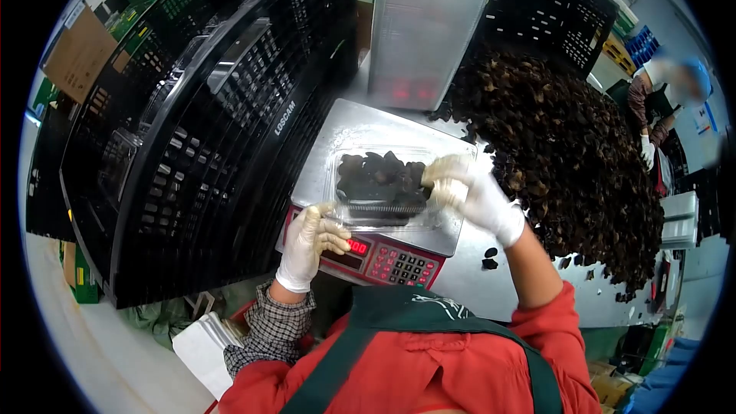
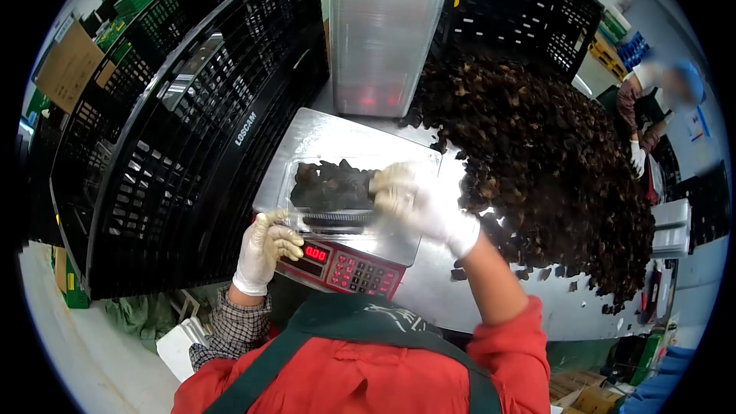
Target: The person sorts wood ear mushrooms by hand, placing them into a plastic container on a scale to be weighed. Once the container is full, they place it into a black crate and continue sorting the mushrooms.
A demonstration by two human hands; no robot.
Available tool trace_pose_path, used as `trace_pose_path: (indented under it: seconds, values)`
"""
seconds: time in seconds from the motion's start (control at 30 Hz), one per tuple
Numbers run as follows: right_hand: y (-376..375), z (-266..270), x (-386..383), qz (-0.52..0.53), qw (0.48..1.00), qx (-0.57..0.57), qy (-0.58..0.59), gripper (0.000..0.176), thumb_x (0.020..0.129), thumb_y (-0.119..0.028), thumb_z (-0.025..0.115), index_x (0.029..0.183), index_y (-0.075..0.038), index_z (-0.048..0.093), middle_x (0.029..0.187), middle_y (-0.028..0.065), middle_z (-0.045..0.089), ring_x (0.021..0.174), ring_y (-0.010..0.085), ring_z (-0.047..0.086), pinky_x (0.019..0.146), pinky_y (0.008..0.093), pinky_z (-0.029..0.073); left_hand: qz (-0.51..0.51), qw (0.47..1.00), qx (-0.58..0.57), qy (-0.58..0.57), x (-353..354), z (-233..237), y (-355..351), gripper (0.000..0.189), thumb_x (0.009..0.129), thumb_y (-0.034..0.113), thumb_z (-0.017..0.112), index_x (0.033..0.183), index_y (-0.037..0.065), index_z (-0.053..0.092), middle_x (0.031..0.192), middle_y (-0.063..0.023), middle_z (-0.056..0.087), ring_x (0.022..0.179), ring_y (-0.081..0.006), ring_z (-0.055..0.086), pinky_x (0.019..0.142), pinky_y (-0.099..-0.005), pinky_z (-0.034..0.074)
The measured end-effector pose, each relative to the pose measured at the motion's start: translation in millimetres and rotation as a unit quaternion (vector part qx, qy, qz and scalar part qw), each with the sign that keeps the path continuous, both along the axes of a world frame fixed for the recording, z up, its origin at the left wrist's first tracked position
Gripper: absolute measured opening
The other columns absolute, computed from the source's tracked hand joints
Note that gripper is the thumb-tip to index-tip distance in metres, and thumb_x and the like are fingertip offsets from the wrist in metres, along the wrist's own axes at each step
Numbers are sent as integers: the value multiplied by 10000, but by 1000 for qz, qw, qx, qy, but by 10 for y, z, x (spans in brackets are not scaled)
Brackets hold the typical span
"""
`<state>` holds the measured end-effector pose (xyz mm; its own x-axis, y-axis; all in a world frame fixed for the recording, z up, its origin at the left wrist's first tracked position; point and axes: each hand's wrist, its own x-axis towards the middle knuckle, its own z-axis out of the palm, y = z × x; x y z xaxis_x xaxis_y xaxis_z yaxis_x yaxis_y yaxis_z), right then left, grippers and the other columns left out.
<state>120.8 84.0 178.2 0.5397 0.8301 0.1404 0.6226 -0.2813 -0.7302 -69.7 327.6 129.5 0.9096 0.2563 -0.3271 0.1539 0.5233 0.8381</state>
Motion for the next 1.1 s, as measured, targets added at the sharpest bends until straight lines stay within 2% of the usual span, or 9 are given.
trace_pose_path:
  seconds: [0.03, 0.13, 0.23, 0.37, 0.57, 0.7, 0.83, 0.93, 1.1]
  values:
    - [-65, -82, -191, 43, 990, -19, -136, 278, 848, -119, 639, 1122, -74, 640, 1209, 135, 599, 1219, 331, 499, 1014, 431, 425, -13, 1000, 25, 12, 13, -18, 2, 376, 954, 242, 547, 1175, -58, 489, 815, -137, 656, 655, -180, 662, 594, -250, 541]
    - [-147, -159, -495, -8, 988, -3, -157, 305, 796, -20, 669, 1096, -72, 635, 1262, 162, 560, 1258, 367, 464, 1035, 432, 409, -44, 997, 53, 33, 57, -36, 24, 224, 915, 153, 586, 1031, -29, 526, 833, -141, 661, 673, -192, 667, 617, -273, 558]
    - [-241, -340, -590, -160, 984, 26, -68, 416, 784, 8, 672, 1184, -29, 567, 1207, 168, 575, 1200, 296, 519, 1004, 401, 436, -58, 997, 5, 53, 75, -53, 17, 124, 898, 95, 585, 960, -8, 553, 843, -139, 665, 696, -185, 670, 634, -290, 559]
    - [-351, -508, -436, -215, 896, 58, 384, 326, 878, -58, 626, 1179, 6, 519, 858, 70, 643, 686, 125, 628, 597, 236, 517, -96, 994, -21, 56, 182, -202, 80, 53, 883, 67, 565, 887, 18, 546, 833, -135, 660, 661, -190, 655, 608, -307, 545]
    - [-282, -415, -418, -164, 801, 87, 570, 107, 891, -62, 596, 944, -15, 515, 837, 129, 670, 576, 132, 609, 479, 263, 484, -79, 993, 10, 89, 272, -82, 32, 61, 848, 34, 563, 886, 16, 519, 771, -140, 644, 582, -190, 629, 549, -286, 535]
    - [-323, -563, -472, -172, 854, 124, 475, 87, 871, -34, 581, 892, -48, 498, 800, 92, 641, 549, 111, 565, 477, 239, 460, -58, 994, 78, 42, 212, -183, -9, 78, 836, 35, 600, 821, 43, 524, 745, -122, 641, 571, -178, 627, 524, -276, 526]
    - [-182, 284, -686, -126, 894, 207, 376, 104, 849, -19, 572, 933, -33, 512, 774, 88, 608, 552, 100, 545, 488, 218, 443, 17, 975, 168, -146, -288, 783, -174, 86, 852, -14, 618, 896, 26, 555, 849, -76, 647, 699, -139, 642, 661, -271, 533]
    - [141, 1097, -840, -61, 922, 243, 295, 163, 855, -40, 595, 996, -1, 524, 770, 87, 605, 579, 112, 558, 521, 223, 455, 32, 868, 397, -297, -635, 1589, 130, 178, 810, 50, 724, 909, 35, 578, 1042, -48, 566, 956, -127, 564, 847, -275, 481]
    - [915, 1701, -1192, 73, 885, 337, 313, 416, 902, -102, 619, 1267, 7, 453, 980, 126, 633, 751, 145, 610, 707, 255, 512, 220, 887, 265, -308, -531, 2718, 765, 134, 875, 107, 657, 891, 57, 533, 816, -30, 566, 728, -158, 593, 656, -321, 520]
